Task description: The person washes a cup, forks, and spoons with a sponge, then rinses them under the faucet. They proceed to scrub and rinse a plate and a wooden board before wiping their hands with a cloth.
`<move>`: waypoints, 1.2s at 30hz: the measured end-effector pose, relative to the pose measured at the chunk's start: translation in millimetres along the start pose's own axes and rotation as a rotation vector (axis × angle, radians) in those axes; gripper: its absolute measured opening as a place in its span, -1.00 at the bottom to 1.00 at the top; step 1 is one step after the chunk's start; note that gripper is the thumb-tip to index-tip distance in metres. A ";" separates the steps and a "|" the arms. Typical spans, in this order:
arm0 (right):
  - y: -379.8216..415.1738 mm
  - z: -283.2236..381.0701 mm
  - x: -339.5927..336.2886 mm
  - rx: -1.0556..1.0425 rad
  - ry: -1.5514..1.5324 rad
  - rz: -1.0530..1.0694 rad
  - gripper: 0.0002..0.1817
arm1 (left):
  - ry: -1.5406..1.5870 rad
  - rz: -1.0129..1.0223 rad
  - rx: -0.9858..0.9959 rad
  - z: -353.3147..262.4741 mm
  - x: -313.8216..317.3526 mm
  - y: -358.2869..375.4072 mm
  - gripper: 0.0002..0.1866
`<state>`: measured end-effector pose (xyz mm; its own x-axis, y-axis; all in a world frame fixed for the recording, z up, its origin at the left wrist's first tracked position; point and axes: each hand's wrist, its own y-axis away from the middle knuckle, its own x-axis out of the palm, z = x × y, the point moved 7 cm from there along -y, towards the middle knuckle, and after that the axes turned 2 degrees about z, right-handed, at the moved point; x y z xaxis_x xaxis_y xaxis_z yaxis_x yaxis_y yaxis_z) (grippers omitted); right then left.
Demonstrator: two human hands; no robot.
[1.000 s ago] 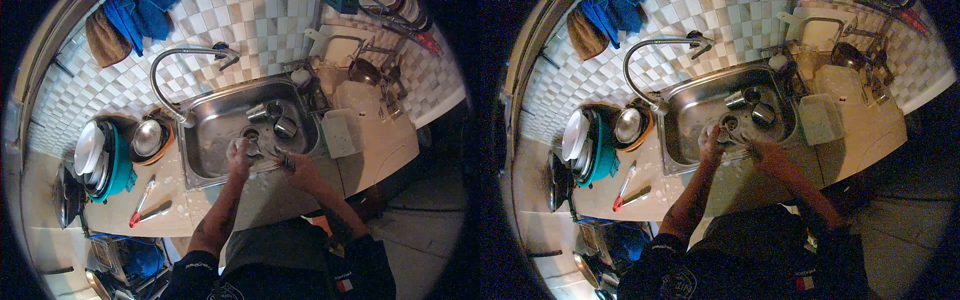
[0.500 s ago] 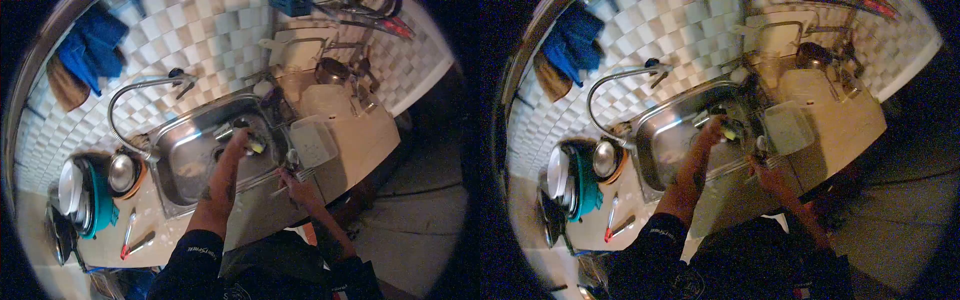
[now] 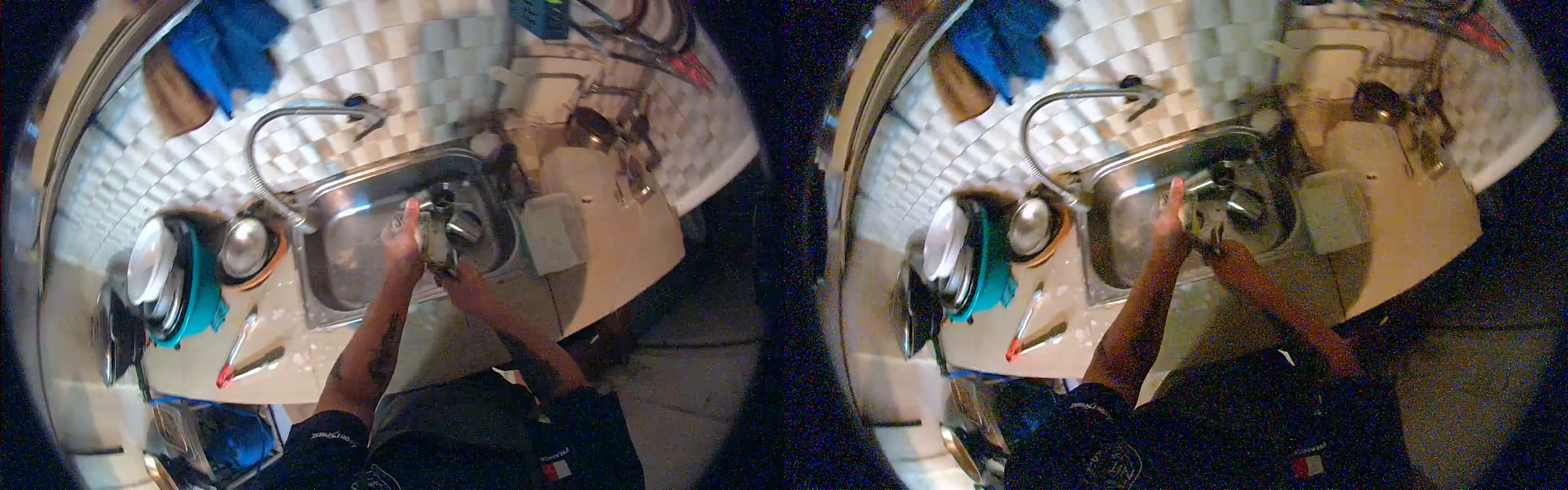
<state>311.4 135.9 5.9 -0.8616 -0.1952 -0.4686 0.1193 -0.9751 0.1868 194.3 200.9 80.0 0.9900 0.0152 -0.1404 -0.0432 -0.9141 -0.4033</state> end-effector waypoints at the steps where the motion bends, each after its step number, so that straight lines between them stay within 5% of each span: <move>1: -1.3 8.7 10.3 -0.038 0.043 0.008 -0.81 | -0.063 -0.010 0.072 3.8 -18.8 -1.9 -0.57; 3: 1.4 27.2 23.3 -0.125 0.177 0.003 -0.77 | -0.269 0.021 0.105 26.0 -55.3 0.2 -0.61; 5: 10.1 48.2 20.0 -0.226 0.358 -0.035 -0.69 | -0.038 0.027 -0.164 53.9 -78.4 1.1 -0.62; 8: 10.1 21.3 38.5 -0.189 0.533 0.314 -0.69 | 0.203 -0.088 -0.389 99.0 -119.3 6.7 -0.69; 12: 36.3 57.8 17.9 -0.237 0.471 0.109 -0.67 | 0.128 -0.259 -0.639 63.5 -157.7 22.2 -0.47; 14: 29.0 71.3 21.4 -0.209 0.518 0.041 -0.68 | -0.340 -0.729 -0.286 50.3 -121.3 36.7 -0.54; 16: 23.7 74.2 29.2 -0.195 0.611 0.007 -0.70 | -0.364 -0.611 -0.105 74.3 -100.7 44.4 -0.60; 17: 23.2 73.4 33.7 -0.186 0.669 0.003 -0.70 | -0.159 -0.269 -0.122 106.4 -101.8 57.4 -0.61; 19: 29.6 88.8 35.3 -0.266 0.650 -0.046 -0.73 | 0.026 0.093 -0.167 101.5 -93.7 72.1 -0.62; 24: 27.8 97.8 35.9 -0.249 0.549 -0.035 -0.74 | 0.218 0.183 -0.223 64.4 -116.1 48.7 -0.73; 25: 29.9 96.0 38.5 -0.275 0.555 -0.056 -0.74 | 0.372 0.060 -0.421 46.7 -120.7 48.3 -0.70; 28: 29.7 94.2 40.6 -0.317 0.555 -0.049 -0.75 | 0.159 0.126 -0.184 61.3 -103.6 54.8 -0.70; 32: 30.4 94.5 38.1 -0.229 0.559 0.045 -0.75 | 0.299 0.032 -0.358 86.3 -117.5 47.9 -0.73; 33: 29.5 92.9 38.5 -0.203 0.546 0.039 -0.72 | 0.417 -0.120 -0.381 83.0 -112.4 51.6 -0.75; 36: 27.0 93.2 35.2 -0.140 0.538 0.063 -0.65 | 0.587 0.001 -0.318 94.2 -86.1 63.4 -0.79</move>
<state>238.3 112.5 75.0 -0.4817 -0.2439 -0.8417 0.2584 -0.9573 0.1295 93.7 179.8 -18.7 0.9026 -0.1264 0.4116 -0.0910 -0.9903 -0.1046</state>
